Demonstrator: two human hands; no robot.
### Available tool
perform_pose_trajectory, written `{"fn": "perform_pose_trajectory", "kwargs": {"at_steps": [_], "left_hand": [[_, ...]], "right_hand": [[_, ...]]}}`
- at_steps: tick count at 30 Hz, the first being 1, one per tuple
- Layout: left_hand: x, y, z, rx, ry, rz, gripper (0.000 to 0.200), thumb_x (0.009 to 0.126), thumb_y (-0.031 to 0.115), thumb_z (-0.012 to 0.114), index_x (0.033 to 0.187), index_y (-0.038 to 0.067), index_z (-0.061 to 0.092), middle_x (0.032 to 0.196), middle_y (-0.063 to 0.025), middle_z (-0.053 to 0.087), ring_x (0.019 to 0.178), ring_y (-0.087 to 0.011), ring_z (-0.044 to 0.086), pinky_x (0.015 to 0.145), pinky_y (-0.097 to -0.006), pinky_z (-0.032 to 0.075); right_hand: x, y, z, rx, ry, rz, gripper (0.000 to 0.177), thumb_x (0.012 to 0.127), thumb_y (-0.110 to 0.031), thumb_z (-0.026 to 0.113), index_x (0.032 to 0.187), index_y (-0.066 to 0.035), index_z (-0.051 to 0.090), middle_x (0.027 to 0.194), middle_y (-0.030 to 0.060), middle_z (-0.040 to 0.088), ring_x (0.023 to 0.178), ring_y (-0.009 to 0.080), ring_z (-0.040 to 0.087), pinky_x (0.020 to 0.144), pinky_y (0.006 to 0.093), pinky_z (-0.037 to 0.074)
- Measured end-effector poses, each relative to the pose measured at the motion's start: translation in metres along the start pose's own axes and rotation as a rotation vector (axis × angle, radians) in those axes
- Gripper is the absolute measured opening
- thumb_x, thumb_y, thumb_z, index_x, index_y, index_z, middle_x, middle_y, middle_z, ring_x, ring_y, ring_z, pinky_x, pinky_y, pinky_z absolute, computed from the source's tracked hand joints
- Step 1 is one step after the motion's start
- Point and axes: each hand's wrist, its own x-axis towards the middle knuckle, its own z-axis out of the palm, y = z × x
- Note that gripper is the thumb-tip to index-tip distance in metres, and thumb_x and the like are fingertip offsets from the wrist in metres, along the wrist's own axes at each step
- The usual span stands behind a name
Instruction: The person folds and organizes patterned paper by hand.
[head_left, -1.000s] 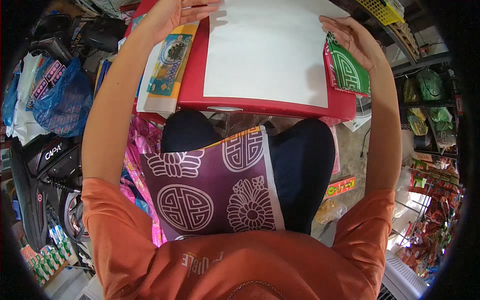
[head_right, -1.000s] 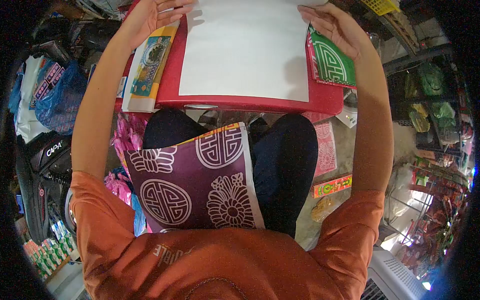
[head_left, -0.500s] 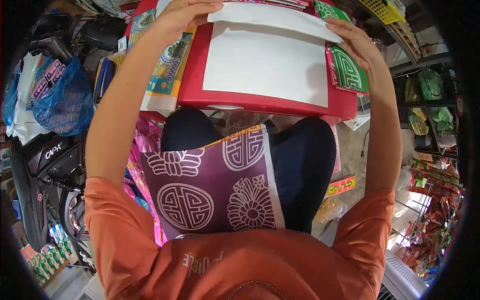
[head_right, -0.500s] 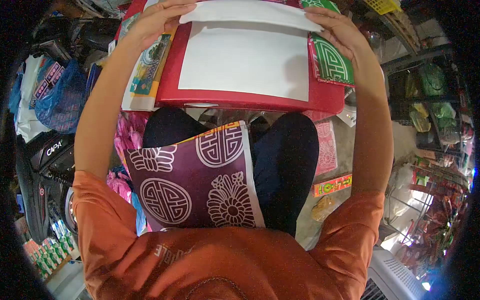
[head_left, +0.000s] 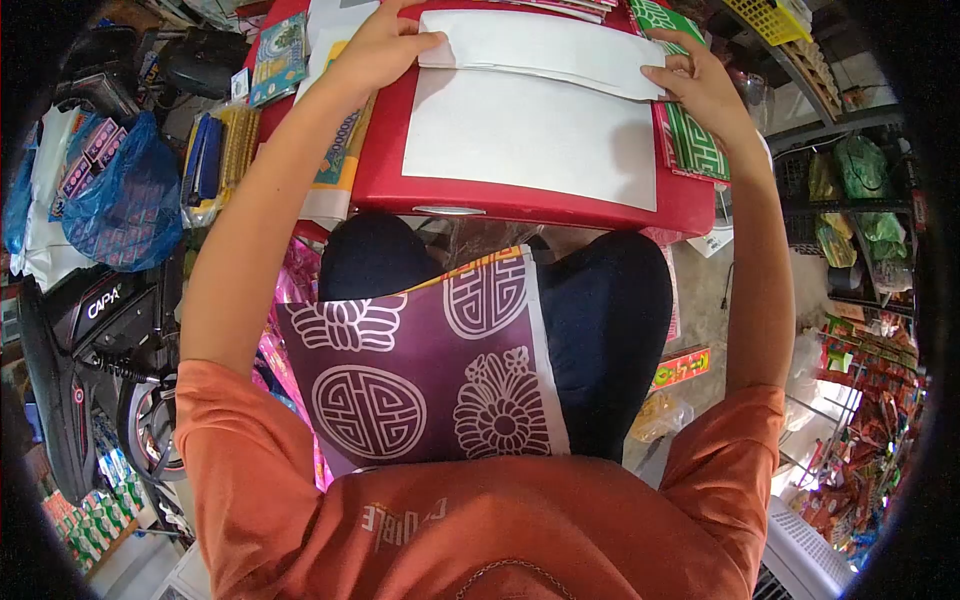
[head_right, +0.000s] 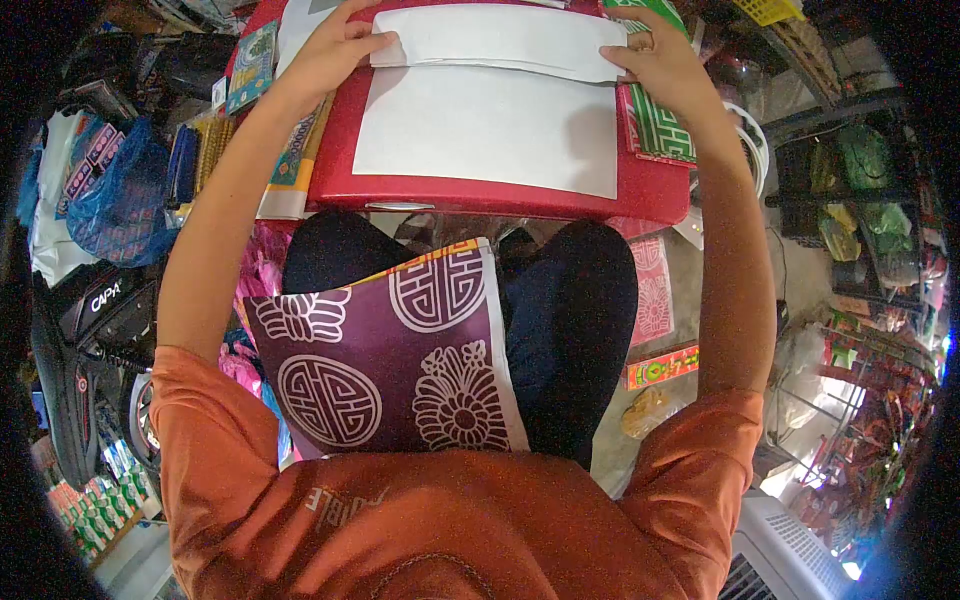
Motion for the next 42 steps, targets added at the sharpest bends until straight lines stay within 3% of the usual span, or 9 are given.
{"fn": "perform_pose_trajectory", "kwargs": {"at_steps": [4, 7, 13, 19, 28, 30, 36, 39, 42], "left_hand": [[0.003, -0.006, 0.006, 0.05, 0.018, 0.091, 0.061, 0.096, 0.0, 0.065, 0.152, 0.004, 0.042, 0.112, -0.0138, 0.066, 0.102, -0.0217, 0.063, 0.087, -0.0347, 0.052], [0.003, -0.009, 0.009, 0.014, -0.003, 0.168, 0.059, 0.094, -0.005, 0.062, 0.149, 0.005, 0.045, 0.112, -0.0132, 0.066, 0.102, -0.0219, 0.063, 0.087, -0.0347, 0.052], [-0.004, -0.001, 0.011, 0.003, -0.066, 0.138, 0.052, 0.092, -0.006, 0.06, 0.142, 0.006, 0.053, 0.118, -0.0134, 0.065, 0.109, -0.0234, 0.063, 0.092, -0.0341, 0.052], [-0.017, -0.001, 0.014, 0.211, -0.033, 0.248, 0.054, 0.092, -0.005, 0.059, 0.144, 0.005, 0.054, 0.134, -0.0206, 0.061, 0.128, -0.032, 0.058, 0.108, -0.0368, 0.045], [-0.019, -0.019, 0.017, 0.277, 0.006, 0.33, 0.053, 0.095, 0.003, 0.059, 0.147, 0.009, 0.054, 0.137, -0.0218, 0.06, 0.128, -0.0325, 0.058, 0.109, -0.0389, 0.046], [-0.013, -0.039, 0.015, 0.282, 0.031, 0.382, 0.054, 0.095, 0.018, 0.067, 0.148, 0.013, 0.055, 0.134, -0.0223, 0.062, 0.127, -0.035, 0.061, 0.107, -0.0414, 0.049], [-0.048, -0.022, 0.002, 0.278, 0.008, 0.281, 0.056, 0.093, 0.007, 0.059, 0.148, 0.016, 0.055, 0.14, -0.0243, 0.059, 0.125, -0.0391, 0.061, 0.105, -0.0421, 0.05], [-0.057, -0.018, -0.003, 0.203, -0.033, 0.272, 0.056, 0.098, 0.002, 0.058, 0.152, 0.016, 0.053, 0.134, -0.0097, 0.062, 0.1, -0.0162, 0.065, 0.089, -0.0303, 0.054], [-0.071, 0.007, -0.007, -0.066, -0.085, 0.105, 0.052, 0.099, 0.004, 0.057, 0.15, 0.017, 0.056, 0.131, -0.0072, 0.064, 0.099, -0.0144, 0.062, 0.093, -0.028, 0.052]], "right_hand": [[-0.017, -0.037, 0.012, -0.421, 0.071, -0.016, 0.058, 0.089, -0.023, 0.077, 0.145, -0.014, 0.059, 0.087, 0.0034, 0.062, 0.08, 0.0114, 0.058, 0.071, 0.03, 0.047], [-0.026, -0.034, 0.025, -0.517, 0.221, -0.262, 0.061, 0.089, -0.029, 0.075, 0.144, -0.01, 0.058, 0.094, 0.0141, 0.065, 0.081, 0.0252, 0.063, 0.078, 0.0382, 0.052], [-0.027, -0.03, 0.038, -0.721, 0.303, -0.341, 0.06, 0.091, -0.041, 0.072, 0.142, -0.013, 0.061, 0.118, 0.0272, 0.068, 0.11, 0.0436, 0.065, 0.1, 0.0507, 0.049], [-0.048, -0.044, 0.06, -1.008, 0.387, -0.322, 0.059, 0.091, -0.043, 0.073, 0.14, -0.012, 0.064, 0.113, 0.0241, 0.066, 0.105, 0.041, 0.064, 0.089, 0.0508, 0.051], [-0.066, -0.035, 0.084, -0.409, 0.408, -0.288, 0.068, 0.094, -0.031, 0.076, 0.149, -0.002, 0.049, 0.134, 0.0317, 0.053, 0.117, 0.048, 0.06, 0.103, 0.0503, 0.05], [-0.069, -0.037, 0.082, -0.383, 0.38, -0.264, 0.069, 0.094, -0.032, 0.077, 0.149, -0.001, 0.049, 0.135, 0.031, 0.052, 0.115, 0.0442, 0.063, 0.1, 0.0468, 0.052], [-0.077, -0.044, 0.081, 0.087, 0.296, -0.096, 0.068, 0.095, -0.03, 0.077, 0.15, 0.0, 0.048, 0.121, 0.0195, 0.063, 0.104, 0.0232, 0.066, 0.086, 0.0307, 0.054], [-0.076, -0.051, 0.076, 0.196, 0.269, -0.006, 0.066, 0.097, -0.027, 0.075, 0.149, 0.001, 0.048, 0.107, 0.0127, 0.067, 0.094, 0.0164, 0.064, 0.079, 0.0272, 0.052], [-0.075, -0.059, 0.067, 0.16, 0.221, 0.067, 0.064, 0.097, -0.027, 0.074, 0.15, 0.001, 0.048, 0.101, 0.0097, 0.067, 0.084, 0.0135, 0.061, 0.075, 0.0267, 0.05]]}}
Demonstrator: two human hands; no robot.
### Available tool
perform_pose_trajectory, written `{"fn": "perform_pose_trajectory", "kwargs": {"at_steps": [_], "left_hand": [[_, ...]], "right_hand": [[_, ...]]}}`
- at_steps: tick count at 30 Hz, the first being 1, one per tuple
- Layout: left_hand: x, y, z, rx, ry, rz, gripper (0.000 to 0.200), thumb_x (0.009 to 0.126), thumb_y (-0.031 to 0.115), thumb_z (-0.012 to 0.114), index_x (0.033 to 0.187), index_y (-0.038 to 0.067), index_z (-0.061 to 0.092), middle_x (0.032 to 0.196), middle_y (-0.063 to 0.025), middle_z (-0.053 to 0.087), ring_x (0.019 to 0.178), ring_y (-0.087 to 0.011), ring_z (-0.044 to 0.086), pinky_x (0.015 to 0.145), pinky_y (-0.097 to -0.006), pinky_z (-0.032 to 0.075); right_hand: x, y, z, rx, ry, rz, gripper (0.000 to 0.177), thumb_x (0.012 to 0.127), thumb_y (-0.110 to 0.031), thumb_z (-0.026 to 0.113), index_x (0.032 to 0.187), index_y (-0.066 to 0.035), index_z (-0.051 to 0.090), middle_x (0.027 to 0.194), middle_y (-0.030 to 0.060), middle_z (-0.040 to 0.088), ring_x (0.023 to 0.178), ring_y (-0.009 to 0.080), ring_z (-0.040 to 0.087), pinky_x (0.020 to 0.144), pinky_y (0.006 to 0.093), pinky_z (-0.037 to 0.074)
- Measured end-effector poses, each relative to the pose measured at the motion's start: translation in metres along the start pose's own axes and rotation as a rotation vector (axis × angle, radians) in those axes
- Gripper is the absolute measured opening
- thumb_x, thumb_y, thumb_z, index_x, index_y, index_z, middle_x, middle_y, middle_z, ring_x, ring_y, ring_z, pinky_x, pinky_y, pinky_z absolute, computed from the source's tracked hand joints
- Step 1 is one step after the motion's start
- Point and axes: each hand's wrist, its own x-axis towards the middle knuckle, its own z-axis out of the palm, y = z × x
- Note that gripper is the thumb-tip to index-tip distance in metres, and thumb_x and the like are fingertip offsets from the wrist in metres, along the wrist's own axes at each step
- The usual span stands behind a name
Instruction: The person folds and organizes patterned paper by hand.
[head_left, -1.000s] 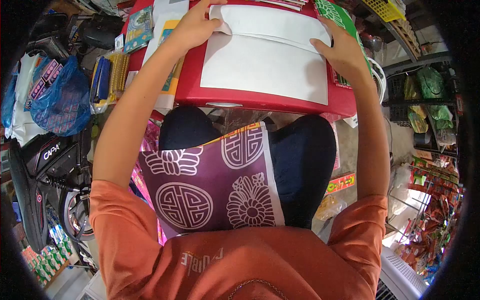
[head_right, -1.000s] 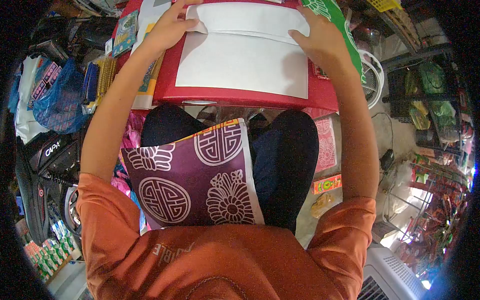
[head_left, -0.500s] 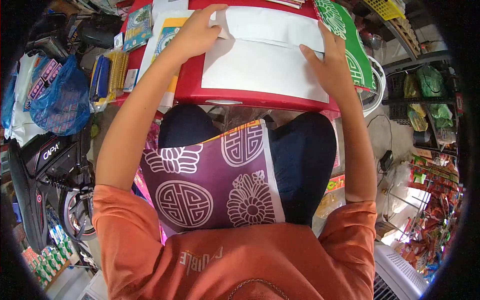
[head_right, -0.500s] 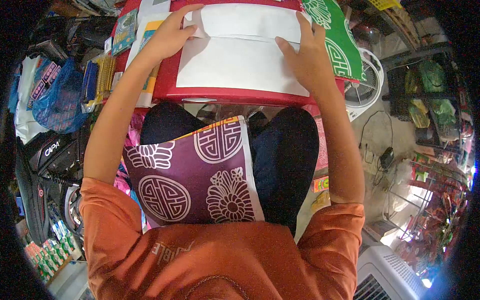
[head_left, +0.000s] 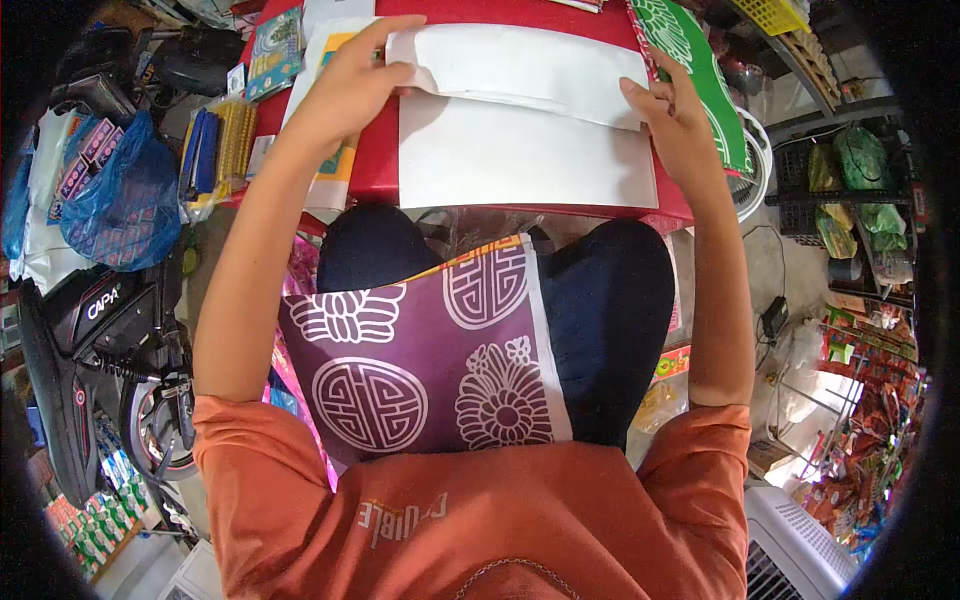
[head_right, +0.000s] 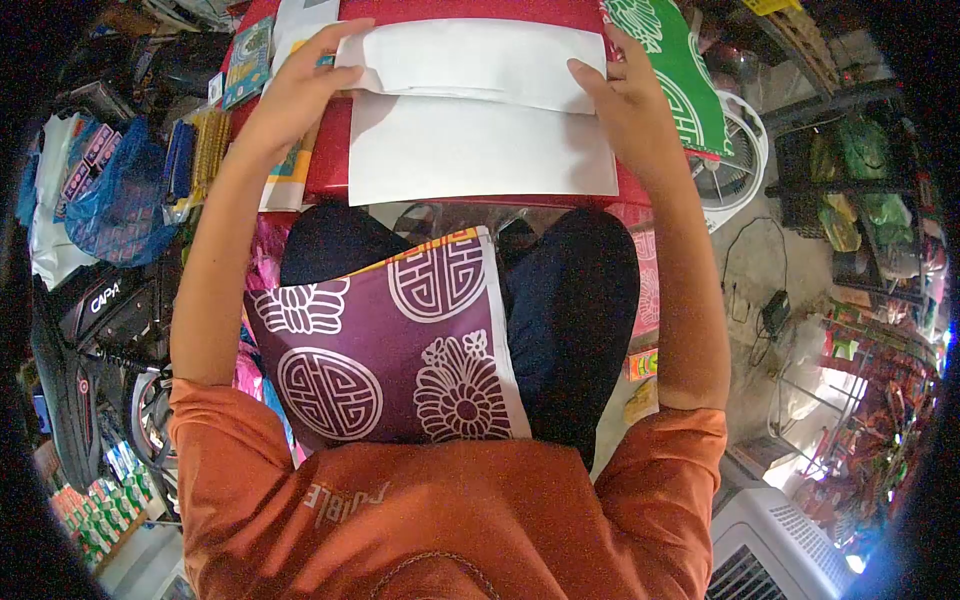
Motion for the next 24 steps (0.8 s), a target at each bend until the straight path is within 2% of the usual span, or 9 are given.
{"fn": "perform_pose_trajectory", "kwargs": {"at_steps": [3, 4, 8, 11, 14, 16, 19, 22, 24], "left_hand": [[0.002, 0.005, -0.015, -0.178, 0.018, -0.044, 0.047, 0.101, 0.006, 0.056, 0.147, 0.018, 0.06, 0.128, -0.0054, 0.065, 0.103, -0.0137, 0.06, 0.098, -0.0271, 0.05], [-0.004, 0.043, -0.014, -0.373, -0.01, -0.218, 0.049, 0.099, -0.004, 0.05, 0.146, 0.007, 0.056, 0.134, -0.0143, 0.061, 0.115, -0.0209, 0.06, 0.1, -0.0322, 0.05], [0.009, 0.025, -0.043, -0.543, 0.117, -0.185, 0.043, 0.102, -0.001, 0.049, 0.143, 0.001, 0.059, 0.125, -0.0066, 0.063, 0.099, -0.0128, 0.056, 0.087, -0.0276, 0.05], [0.024, -0.027, -0.07, -0.504, -0.005, -0.039, 0.042, 0.103, 0.008, 0.056, 0.143, 0.017, 0.064, 0.133, -0.0056, 0.064, 0.107, -0.0132, 0.059, 0.1, -0.0269, 0.05], [0.02, -0.019, -0.059, -0.436, -0.069, -0.046, 0.042, 0.101, 0.009, 0.058, 0.142, 0.018, 0.065, 0.14, -0.0068, 0.065, 0.111, -0.0179, 0.064, 0.1, -0.0308, 0.051], [0.007, 0.008, -0.039, -0.514, 0.013, -0.177, 0.041, 0.102, 0.005, 0.052, 0.142, 0.005, 0.061, 0.132, -0.0069, 0.064, 0.102, -0.0148, 0.059, 0.092, -0.0292, 0.051], [0.006, 0.035, -0.025, -0.533, 0.099, -0.28, 0.042, 0.104, 0.01, 0.047, 0.142, -0.002, 0.059, 0.129, -0.0075, 0.063, 0.097, -0.0143, 0.058, 0.089, -0.0301, 0.05], [0.007, 0.03, -0.03, -0.565, 0.087, -0.245, 0.047, 0.104, 0.02, 0.043, 0.142, -0.003, 0.058, 0.13, -0.0086, 0.064, 0.096, -0.0162, 0.06, 0.09, -0.0324, 0.051], [0.013, 0.025, -0.036, -0.596, 0.042, -0.231, 0.049, 0.104, 0.024, 0.04, 0.142, -0.003, 0.057, 0.13, -0.0098, 0.065, 0.095, -0.0172, 0.061, 0.091, -0.033, 0.051]], "right_hand": [[0.001, -0.001, -0.004, 0.06, -0.081, 0.042, 0.063, 0.098, -0.028, 0.072, 0.15, -0.001, 0.049, 0.101, 0.0081, 0.066, 0.08, 0.0121, 0.057, 0.076, 0.0274, 0.048], [0.001, -0.001, -0.005, 0.101, -0.108, 0.052, 0.062, 0.098, -0.028, 0.072, 0.15, -0.002, 0.05, 0.101, 0.0076, 0.066, 0.08, 0.0118, 0.056, 0.076, 0.0278, 0.048], [0.002, 0.011, 0.003, 0.502, -0.167, 0.111, 0.06, 0.099, -0.031, 0.068, 0.15, -0.005, 0.051, 0.111, 0.0078, 0.065, 0.094, 0.0144, 0.061, 0.085, 0.0313, 0.049], [-0.006, -0.003, 0.006, 0.609, -0.163, 0.15, 0.059, 0.1, -0.031, 0.065, 0.15, -0.005, 0.051, 0.119, 0.0092, 0.064, 0.104, 0.0172, 0.063, 0.09, 0.0336, 0.05], [-0.01, -0.008, 0.009, 0.617, -0.135, 0.165, 0.056, 0.099, -0.03, 0.065, 0.148, -0.005, 0.054, 0.121, 0.0097, 0.066, 0.106, 0.0185, 0.065, 0.093, 0.0344, 0.05], [-0.005, 0.004, 0.006, 0.562, -0.083, 0.103, 0.049, 0.098, -0.029, 0.066, 0.142, -0.008, 0.062, 0.117, 0.0091, 0.071, 0.104, 0.018, 0.066, 0.094, 0.0348, 0.051], [0.003, 0.005, -0.005, 0.254, -0.127, -0.168, 0.068, 0.096, -0.027, 0.061, 0.158, -0.006, 0.041, 0.127, 0.0079, 0.056, 0.108, 0.0168, 0.061, 0.093, 0.0294, 0.05], [0.004, -0.007, -0.001, -0.45, 0.089, -0.531, 0.058, 0.097, -0.023, 0.068, 0.149, -0.005, 0.052, 0.119, 0.0072, 0.063, 0.102, 0.0136, 0.062, 0.09, 0.0262, 0.049], [0.013, -0.034, 0.003, -0.808, 0.299, -0.679, 0.045, 0.091, -0.028, 0.076, 0.128, -0.003, 0.066, 0.099, 0.0089, 0.069, 0.091, 0.0179, 0.066, 0.085, 0.0336, 0.052]]}}
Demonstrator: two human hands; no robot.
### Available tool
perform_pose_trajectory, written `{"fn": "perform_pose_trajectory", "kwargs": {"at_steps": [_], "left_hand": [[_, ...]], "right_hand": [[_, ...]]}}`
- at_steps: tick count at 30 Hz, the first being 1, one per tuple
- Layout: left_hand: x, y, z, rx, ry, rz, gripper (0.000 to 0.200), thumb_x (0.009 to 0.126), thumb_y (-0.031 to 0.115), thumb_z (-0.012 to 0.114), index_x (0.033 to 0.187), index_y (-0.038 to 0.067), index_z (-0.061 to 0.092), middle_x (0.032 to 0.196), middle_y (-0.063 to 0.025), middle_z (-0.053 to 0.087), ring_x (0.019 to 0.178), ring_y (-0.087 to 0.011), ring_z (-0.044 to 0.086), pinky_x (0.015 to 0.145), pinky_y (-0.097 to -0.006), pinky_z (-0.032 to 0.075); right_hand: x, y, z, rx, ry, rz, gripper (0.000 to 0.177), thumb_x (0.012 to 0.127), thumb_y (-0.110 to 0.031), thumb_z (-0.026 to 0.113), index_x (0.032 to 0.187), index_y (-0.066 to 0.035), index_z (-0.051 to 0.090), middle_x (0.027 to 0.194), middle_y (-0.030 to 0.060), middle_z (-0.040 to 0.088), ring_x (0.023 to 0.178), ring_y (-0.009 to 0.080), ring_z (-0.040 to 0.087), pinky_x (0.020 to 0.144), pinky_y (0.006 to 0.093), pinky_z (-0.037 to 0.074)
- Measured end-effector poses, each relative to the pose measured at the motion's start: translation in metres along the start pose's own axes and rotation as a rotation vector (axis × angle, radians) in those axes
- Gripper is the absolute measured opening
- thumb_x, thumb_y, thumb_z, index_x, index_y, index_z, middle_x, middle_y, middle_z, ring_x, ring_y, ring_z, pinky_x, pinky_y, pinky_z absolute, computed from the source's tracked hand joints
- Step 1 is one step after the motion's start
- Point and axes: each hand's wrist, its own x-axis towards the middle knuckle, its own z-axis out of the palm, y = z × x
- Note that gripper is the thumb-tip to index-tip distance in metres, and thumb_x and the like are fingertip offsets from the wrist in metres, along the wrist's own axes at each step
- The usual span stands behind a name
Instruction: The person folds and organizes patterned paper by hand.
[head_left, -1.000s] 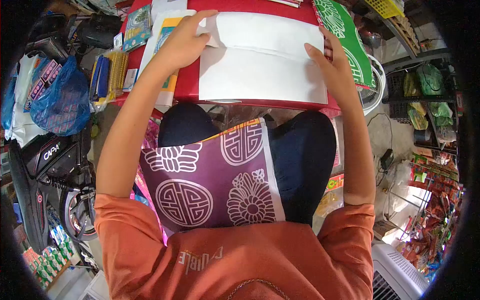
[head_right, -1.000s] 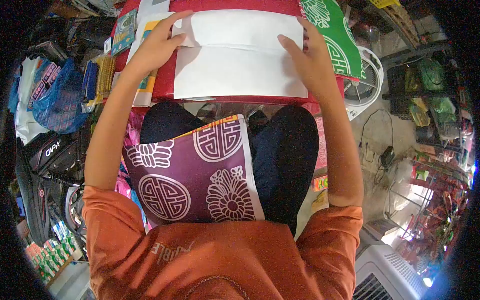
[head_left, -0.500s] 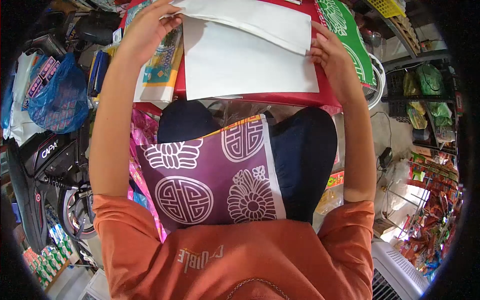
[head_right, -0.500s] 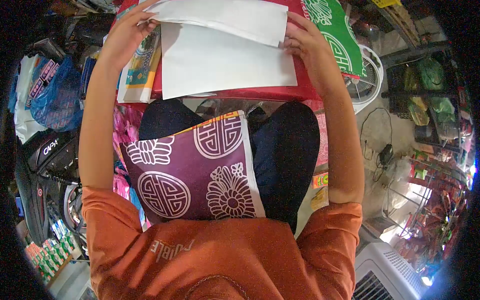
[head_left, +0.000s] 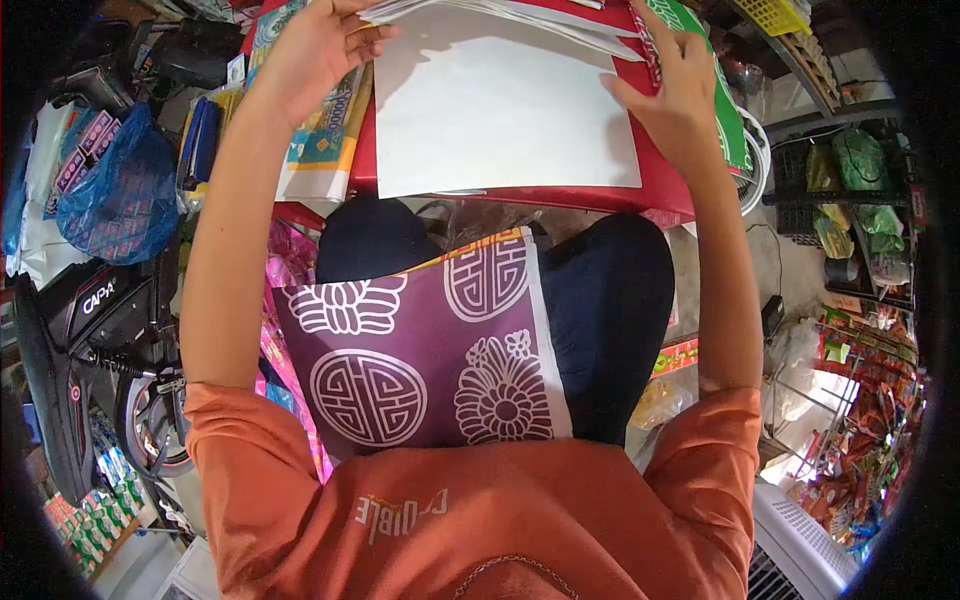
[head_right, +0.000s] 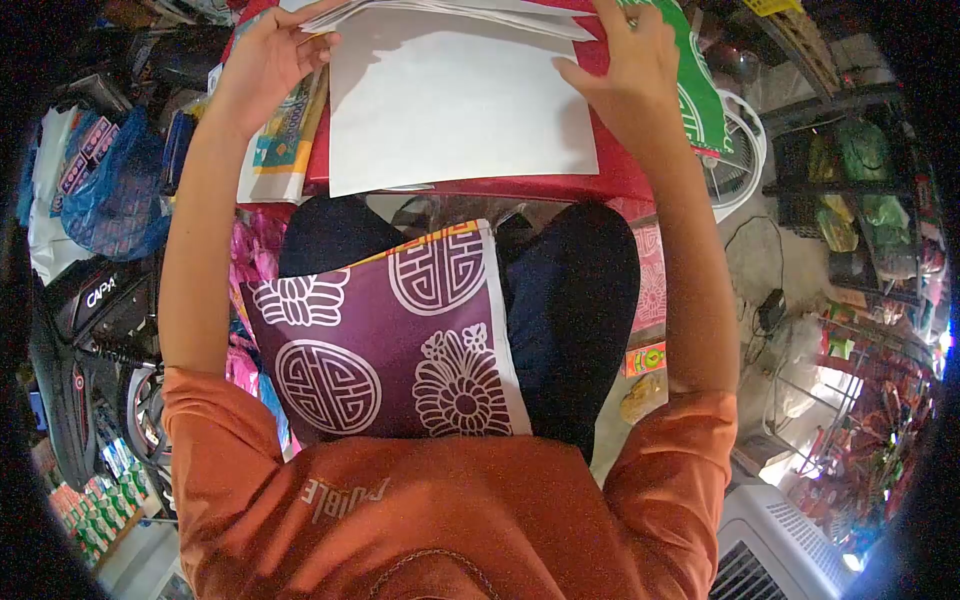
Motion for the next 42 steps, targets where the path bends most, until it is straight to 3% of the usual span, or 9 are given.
{"fn": "perform_pose_trajectory", "kwargs": {"at_steps": [2, 7, 15, 22, 25, 32, 34, 37, 42], "left_hand": [[0.008, 0.004, -0.006, -0.012, -0.041, -0.041, 0.051, 0.103, 0.025, 0.038, 0.141, -0.003, 0.056, 0.131, -0.0114, 0.066, 0.094, -0.018, 0.062, 0.09, -0.0328, 0.051], [0.01, 0.017, 0.005, -0.009, -0.058, -0.011, 0.049, 0.102, 0.027, 0.037, 0.136, -0.001, 0.058, 0.131, -0.0134, 0.068, 0.092, -0.0178, 0.063, 0.085, -0.033, 0.051], [0.042, 0.009, 0.016, 0.168, -0.2, 0.023, 0.049, 0.1, 0.025, 0.032, 0.127, -0.004, 0.06, 0.141, -0.0173, 0.064, 0.089, -0.018, 0.056, 0.084, -0.0321, 0.051], [0.036, 0.02, 0.016, 0.607, -0.067, 0.097, 0.024, 0.097, 0.02, 0.067, 0.102, -0.004, 0.067, 0.118, -0.0132, 0.069, 0.086, -0.0185, 0.062, 0.075, -0.0343, 0.053], [0.038, 0.015, 0.006, 0.934, 0.008, 0.454, 0.031, 0.092, 0.022, 0.074, 0.11, -0.002, 0.068, 0.107, -0.0128, 0.069, 0.079, -0.021, 0.061, 0.071, -0.0362, 0.052], [0.011, 0.013, 0.027, 1.151, 0.337, 0.92, 0.03, 0.089, 0.021, 0.079, 0.108, 0.0, 0.067, 0.094, -0.0094, 0.063, 0.079, -0.0179, 0.058, 0.071, -0.0341, 0.05], [0.009, 0.015, 0.027, 1.025, 0.324, 0.742, 0.026, 0.093, 0.02, 0.076, 0.106, 0.0, 0.066, 0.093, -0.0083, 0.062, 0.078, -0.017, 0.058, 0.07, -0.0342, 0.05], [0.023, -0.009, 0.018, 0.697, -0.166, 0.439, 0.019, 0.098, 0.018, 0.069, 0.108, 0.002, 0.065, 0.093, -0.0077, 0.064, 0.077, -0.0149, 0.059, 0.069, -0.0331, 0.05], [0.044, -0.035, 0.014, 0.467, -0.248, -0.134, 0.023, 0.106, 0.02, 0.056, 0.107, -0.001, 0.064, 0.095, -0.0091, 0.068, 0.082, -0.017, 0.066, 0.077, -0.0304, 0.058]], "right_hand": [[0.015, 0.008, 0.005, -0.106, 0.037, -0.055, 0.04, 0.088, -0.029, 0.079, 0.115, -0.001, 0.073, 0.089, 0.0116, 0.071, 0.087, 0.0218, 0.068, 0.084, 0.0379, 0.053], [0.049, 0.033, -0.001, 0.452, -0.215, 0.188, 0.033, 0.091, -0.025, 0.075, 0.107, 0.003, 0.071, 0.09, 0.015, 0.07, 0.088, 0.0241, 0.067, 0.083, 0.0373, 0.052], [0.043, 0.028, -0.046, 0.455, -0.359, 0.431, 0.03, 0.094, -0.023, 0.075, 0.105, 0.004, 0.069, 0.082, -0.0006, 0.063, 0.072, 0.0073, 0.055, 0.063, 0.0276, 0.046], [0.043, 0.046, -0.044, 0.598, -0.448, 0.516, 0.023, 0.094, -0.017, 0.074, 0.099, 0.005, 0.069, 0.081, -0.0014, 0.062, 0.074, 0.0069, 0.054, 0.065, 0.027, 0.046], [0.033, 0.097, -0.008, 0.642, -0.494, 0.32, 0.042, 0.098, -0.021, 0.073, 0.134, -0.003, 0.065, 0.106, 0.0031, 0.069, 0.094, 0.0087, 0.062, 0.084, 0.0239, 0.049], [0.04, 0.087, -0.007, 0.608, -0.444, 0.307, 0.026, 0.098, -0.019, 0.072, 0.116, 0.0, 0.07, 0.096, -0.0007, 0.069, 0.087, 0.0059, 0.061, 0.077, 0.0239, 0.049], [0.048, 0.051, -0.027, 0.55, -0.396, 0.347, 0.019, 0.093, -0.013, 0.073, 0.098, 0.006, 0.069, 0.082, -0.001, 0.064, 0.076, 0.0079, 0.056, 0.068, 0.0279, 0.047], [0.05, 0.048, -0.027, 0.551, -0.403, 0.39, 0.018, 0.093, -0.011, 0.073, 0.099, 0.006, 0.069, 0.083, -0.0007, 0.065, 0.078, 0.0084, 0.057, 0.07, 0.0286, 0.048], [0.052, 0.048, -0.027, 0.607, -0.356, 0.372, 0.016, 0.093, -0.011, 0.073, 0.099, 0.004, 0.071, 0.085, -0.002, 0.066, 0.079, 0.0073, 0.057, 0.071, 0.0277, 0.047]]}}
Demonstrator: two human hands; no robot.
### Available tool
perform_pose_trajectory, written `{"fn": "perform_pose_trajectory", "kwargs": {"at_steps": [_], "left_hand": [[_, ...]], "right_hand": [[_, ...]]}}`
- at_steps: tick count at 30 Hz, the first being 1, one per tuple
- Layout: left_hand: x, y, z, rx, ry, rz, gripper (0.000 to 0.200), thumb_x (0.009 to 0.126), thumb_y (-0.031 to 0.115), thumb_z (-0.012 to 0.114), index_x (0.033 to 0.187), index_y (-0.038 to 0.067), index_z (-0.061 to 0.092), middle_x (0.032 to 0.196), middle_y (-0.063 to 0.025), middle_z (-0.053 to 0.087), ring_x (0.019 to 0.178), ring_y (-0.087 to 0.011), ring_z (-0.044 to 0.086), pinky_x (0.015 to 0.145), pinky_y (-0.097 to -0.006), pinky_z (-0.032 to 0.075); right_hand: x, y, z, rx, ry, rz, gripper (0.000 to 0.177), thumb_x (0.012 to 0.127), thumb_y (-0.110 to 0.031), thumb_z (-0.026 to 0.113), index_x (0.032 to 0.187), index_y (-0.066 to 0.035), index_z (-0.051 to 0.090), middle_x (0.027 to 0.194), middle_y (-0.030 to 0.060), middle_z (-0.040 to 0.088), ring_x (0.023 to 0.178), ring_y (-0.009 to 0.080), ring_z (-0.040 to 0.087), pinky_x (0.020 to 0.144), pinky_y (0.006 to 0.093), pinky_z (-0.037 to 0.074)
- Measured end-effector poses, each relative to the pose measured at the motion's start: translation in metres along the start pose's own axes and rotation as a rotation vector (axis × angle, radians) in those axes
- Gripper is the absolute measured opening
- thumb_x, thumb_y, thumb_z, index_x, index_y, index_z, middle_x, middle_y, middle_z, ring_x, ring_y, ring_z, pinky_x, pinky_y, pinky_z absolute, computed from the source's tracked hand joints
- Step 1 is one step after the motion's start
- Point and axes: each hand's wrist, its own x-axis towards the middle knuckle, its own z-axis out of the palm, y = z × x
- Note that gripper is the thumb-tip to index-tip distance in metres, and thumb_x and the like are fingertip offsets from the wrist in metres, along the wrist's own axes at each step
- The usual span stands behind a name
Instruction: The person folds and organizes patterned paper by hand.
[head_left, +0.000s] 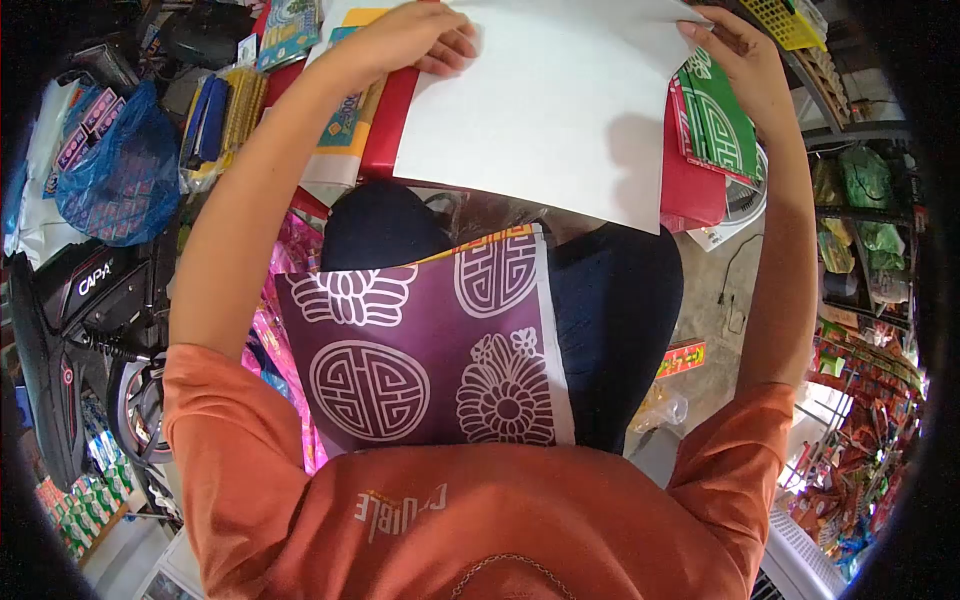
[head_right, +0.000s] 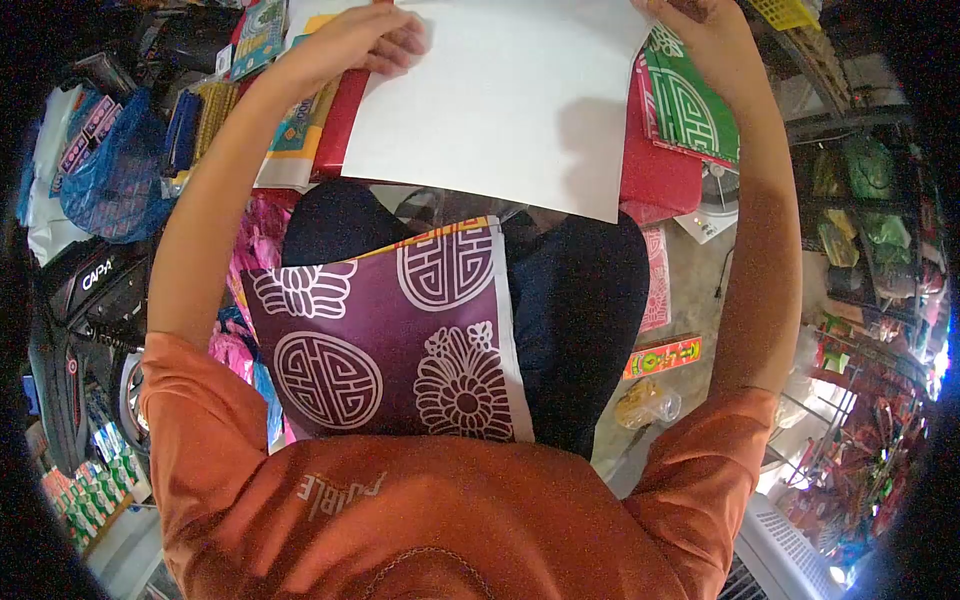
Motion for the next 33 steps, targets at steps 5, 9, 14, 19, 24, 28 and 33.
{"fn": "perform_pose_trajectory", "kwargs": {"at_steps": [5, 9, 14, 19, 24, 28, 33], "left_hand": [[-0.009, 0.022, -0.016, 0.299, 0.354, 0.256, 0.038, 0.096, 0.017, 0.07, 0.126, -0.002, 0.055, 0.113, -0.0146, 0.065, 0.097, -0.0237, 0.066, 0.082, -0.038, 0.057], [-0.012, 0.025, -0.022, 0.712, 0.635, 0.72, 0.088, 0.082, 0.017, 0.083, 0.154, 0.004, 0.033, 0.143, -0.0231, 0.053, 0.124, -0.0335, 0.06, 0.103, -0.0398, 0.049], [-0.012, 0.069, -0.031, 0.825, 0.279, 0.741, 0.06, 0.084, 0.012, 0.079, 0.139, 0.0, 0.059, 0.132, -0.0194, 0.067, 0.118, -0.0278, 0.065, 0.099, -0.0369, 0.051], [-0.029, 0.086, -0.016, 0.848, 0.235, 0.568, 0.027, 0.086, 0.009, 0.074, 0.11, -0.005, 0.073, 0.104, -0.0171, 0.076, 0.095, -0.0281, 0.072, 0.086, -0.0373, 0.057], [-0.044, 0.069, -0.001, 0.904, 0.248, 0.696, 0.027, 0.088, 0.01, 0.071, 0.111, -0.004, 0.073, 0.101, -0.018, 0.075, 0.094, -0.0329, 0.072, 0.086, -0.0391, 0.057], [-0.045, 0.03, 0.006, 1.014, 0.242, 0.517, 0.038, 0.096, 0.012, 0.064, 0.134, 0.012, 0.067, 0.131, -0.011, 0.067, 0.111, -0.028, 0.068, 0.097, -0.0367, 0.054], [-0.041, -0.018, 0.015, 1.109, 0.301, 0.748, 0.046, 0.099, 0.014, 0.062, 0.144, 0.021, 0.062, 0.146, -0.0059, 0.063, 0.129, -0.03, 0.062, 0.107, -0.0392, 0.051]], "right_hand": [[-0.002, 0.008, -0.006, 0.137, 0.006, 0.039, 0.013, 0.094, -0.011, 0.074, 0.099, 0.001, 0.073, 0.085, -0.0044, 0.066, 0.079, 0.0047, 0.056, 0.071, 0.0246, 0.046], [-0.004, 0.011, -0.012, 0.081, -0.053, 0.043, 0.021, 0.098, -0.015, 0.07, 0.112, 0.001, 0.071, 0.095, 0.0017, 0.069, 0.087, 0.0105, 0.061, 0.079, 0.0279, 0.049], [0.004, 0.07, -0.022, 0.094, -0.059, -0.042, 0.03, 0.101, -0.019, 0.071, 0.126, -0.003, 0.071, 0.103, -0.0007, 0.072, 0.092, 0.0046, 0.063, 0.081, 0.0215, 0.05], [-0.008, 0.069, -0.018, 0.139, -0.027, 0.0, 0.029, 0.1, -0.017, 0.071, 0.126, -0.003, 0.071, 0.106, 0.0017, 0.074, 0.096, 0.006, 0.064, 0.085, 0.0218, 0.05], [-0.035, 0.055, 0.0, -0.157, 0.061, -0.143, 0.031, 0.097, -0.021, 0.069, 0.125, -0.009, 0.074, 0.107, 0.0059, 0.075, 0.102, 0.0135, 0.067, 0.093, 0.0316, 0.052], [-0.057, 0.041, 0.019, -0.347, 0.135, -0.254, 0.024, 0.091, -0.018, 0.071, 0.114, -0.013, 0.078, 0.103, 0.0117, 0.077, 0.099, 0.0272, 0.071, 0.094, 0.0386, 0.053], [-0.068, 0.049, 0.034, -0.578, 0.135, -0.469, 0.025, 0.086, -0.012, 0.074, 0.11, -0.015, 0.078, 0.109, 0.0056, 0.077, 0.103, 0.0282, 0.07, 0.094, 0.0436, 0.051]]}}
